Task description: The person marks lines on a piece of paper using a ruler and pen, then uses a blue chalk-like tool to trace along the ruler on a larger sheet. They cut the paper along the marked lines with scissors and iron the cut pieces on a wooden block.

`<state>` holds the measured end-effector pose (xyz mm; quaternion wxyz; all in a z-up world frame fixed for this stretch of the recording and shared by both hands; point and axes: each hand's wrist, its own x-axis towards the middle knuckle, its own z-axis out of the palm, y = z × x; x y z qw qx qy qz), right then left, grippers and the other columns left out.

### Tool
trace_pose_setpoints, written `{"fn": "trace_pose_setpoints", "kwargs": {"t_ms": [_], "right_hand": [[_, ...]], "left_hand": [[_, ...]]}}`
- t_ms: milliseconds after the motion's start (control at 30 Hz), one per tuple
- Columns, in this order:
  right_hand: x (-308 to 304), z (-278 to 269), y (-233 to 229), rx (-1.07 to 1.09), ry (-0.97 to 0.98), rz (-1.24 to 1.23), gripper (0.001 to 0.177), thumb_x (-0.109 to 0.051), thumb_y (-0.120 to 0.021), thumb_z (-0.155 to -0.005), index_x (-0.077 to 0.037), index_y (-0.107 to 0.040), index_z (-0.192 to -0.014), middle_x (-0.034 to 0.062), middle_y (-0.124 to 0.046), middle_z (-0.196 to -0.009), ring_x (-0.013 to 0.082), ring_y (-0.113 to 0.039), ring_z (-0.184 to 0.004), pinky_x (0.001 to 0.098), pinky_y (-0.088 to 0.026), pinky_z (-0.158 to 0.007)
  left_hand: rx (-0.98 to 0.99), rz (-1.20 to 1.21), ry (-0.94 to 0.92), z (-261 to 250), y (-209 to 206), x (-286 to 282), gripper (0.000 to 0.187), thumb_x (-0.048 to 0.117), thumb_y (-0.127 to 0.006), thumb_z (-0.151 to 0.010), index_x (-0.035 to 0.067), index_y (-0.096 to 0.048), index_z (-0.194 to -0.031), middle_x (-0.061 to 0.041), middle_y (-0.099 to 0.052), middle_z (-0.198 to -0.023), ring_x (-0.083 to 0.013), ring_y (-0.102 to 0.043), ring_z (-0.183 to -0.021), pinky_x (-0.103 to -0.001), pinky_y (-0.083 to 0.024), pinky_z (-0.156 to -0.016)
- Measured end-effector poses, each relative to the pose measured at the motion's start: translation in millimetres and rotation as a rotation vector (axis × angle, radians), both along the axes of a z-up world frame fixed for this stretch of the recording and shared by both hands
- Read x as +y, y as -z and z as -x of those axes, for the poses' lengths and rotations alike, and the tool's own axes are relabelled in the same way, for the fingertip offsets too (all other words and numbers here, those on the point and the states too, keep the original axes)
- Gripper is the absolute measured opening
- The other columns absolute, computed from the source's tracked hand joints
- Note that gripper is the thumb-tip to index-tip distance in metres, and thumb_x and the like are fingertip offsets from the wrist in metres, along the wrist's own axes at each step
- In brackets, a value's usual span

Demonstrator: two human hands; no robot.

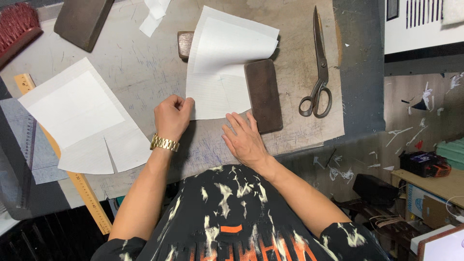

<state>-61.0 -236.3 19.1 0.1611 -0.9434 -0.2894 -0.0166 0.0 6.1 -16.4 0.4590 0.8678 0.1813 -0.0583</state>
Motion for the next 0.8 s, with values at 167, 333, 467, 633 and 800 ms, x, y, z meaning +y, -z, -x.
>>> {"fn": "trace_pose_setpoints", "kwargs": {"t_ms": [167,333,467,633,800], "right_hand": [[1,-1,-1,0.004,0.021,-0.007,0.027,-0.028,-0.062,-0.102,-0.005,-0.071,-0.114,0.0201,-0.067,-0.13,0.0322,-0.059,-0.129,0.0627,-0.038,-0.111],[3,-3,-6,0.054,0.043,0.003,0.029,-0.029,-0.061,-0.102,-0.005,-0.071,-0.114,0.0194,-0.067,-0.132,0.0315,-0.058,-0.131,0.0628,-0.036,-0.113],[7,-5,-12,0.137,0.079,0.004,0.032,-0.03,-0.058,-0.104,-0.003,-0.071,-0.115,0.0193,-0.067,-0.134,0.0315,-0.057,-0.133,0.0627,-0.033,-0.115],[8,-8,-10,0.184,0.091,0.024,0.032,-0.03,-0.057,-0.104,-0.003,-0.069,-0.116,0.0187,-0.065,-0.137,0.0309,-0.056,-0.135,0.0625,-0.032,-0.117],[6,-15,-20,0.276,0.065,0.003,0.024,-0.024,-0.067,-0.099,-0.003,-0.067,-0.112,0.0166,-0.062,-0.142,0.0313,-0.052,-0.138,0.0628,-0.029,-0.121]], "left_hand": [[-0.39,-0.773,0.357,-8,-16,-12,0.015,0.035,-0.068,-0.098,0.021,-0.072,-0.102,-0.013,-0.067,-0.074,-0.0301,-0.071,-0.057,-0.041,-0.054,-0.049],[-0.333,-0.683,0.682,-29,-31,-33,0.029,0.021,-0.059,-0.096,0.022,-0.063,-0.125,-0.009,-0.065,-0.077,-0.0305,-0.072,-0.062,-0.043,-0.056,-0.055],[-0.079,-0.612,0.828,-44,-44,-44,0.048,0.017,-0.051,-0.099,0.026,-0.048,-0.145,-0.01,-0.069,-0.085,-0.0304,-0.075,-0.07,-0.045,-0.058,-0.062],[-0.335,-0.654,0.665,-70,-31,-16,0.03,0.019,-0.062,-0.094,0.025,-0.061,-0.123,-0.009,-0.069,-0.084,-0.0285,-0.072,-0.065,-0.038,-0.056,-0.057],[-0.776,-0.602,0.152,-163,-23,98,0.028,-0.002,-0.068,-0.088,-0.002,-0.075,-0.115,-0.021,-0.056,-0.114,-0.0392,-0.059,-0.103,-0.052,-0.053,-0.078]]}}
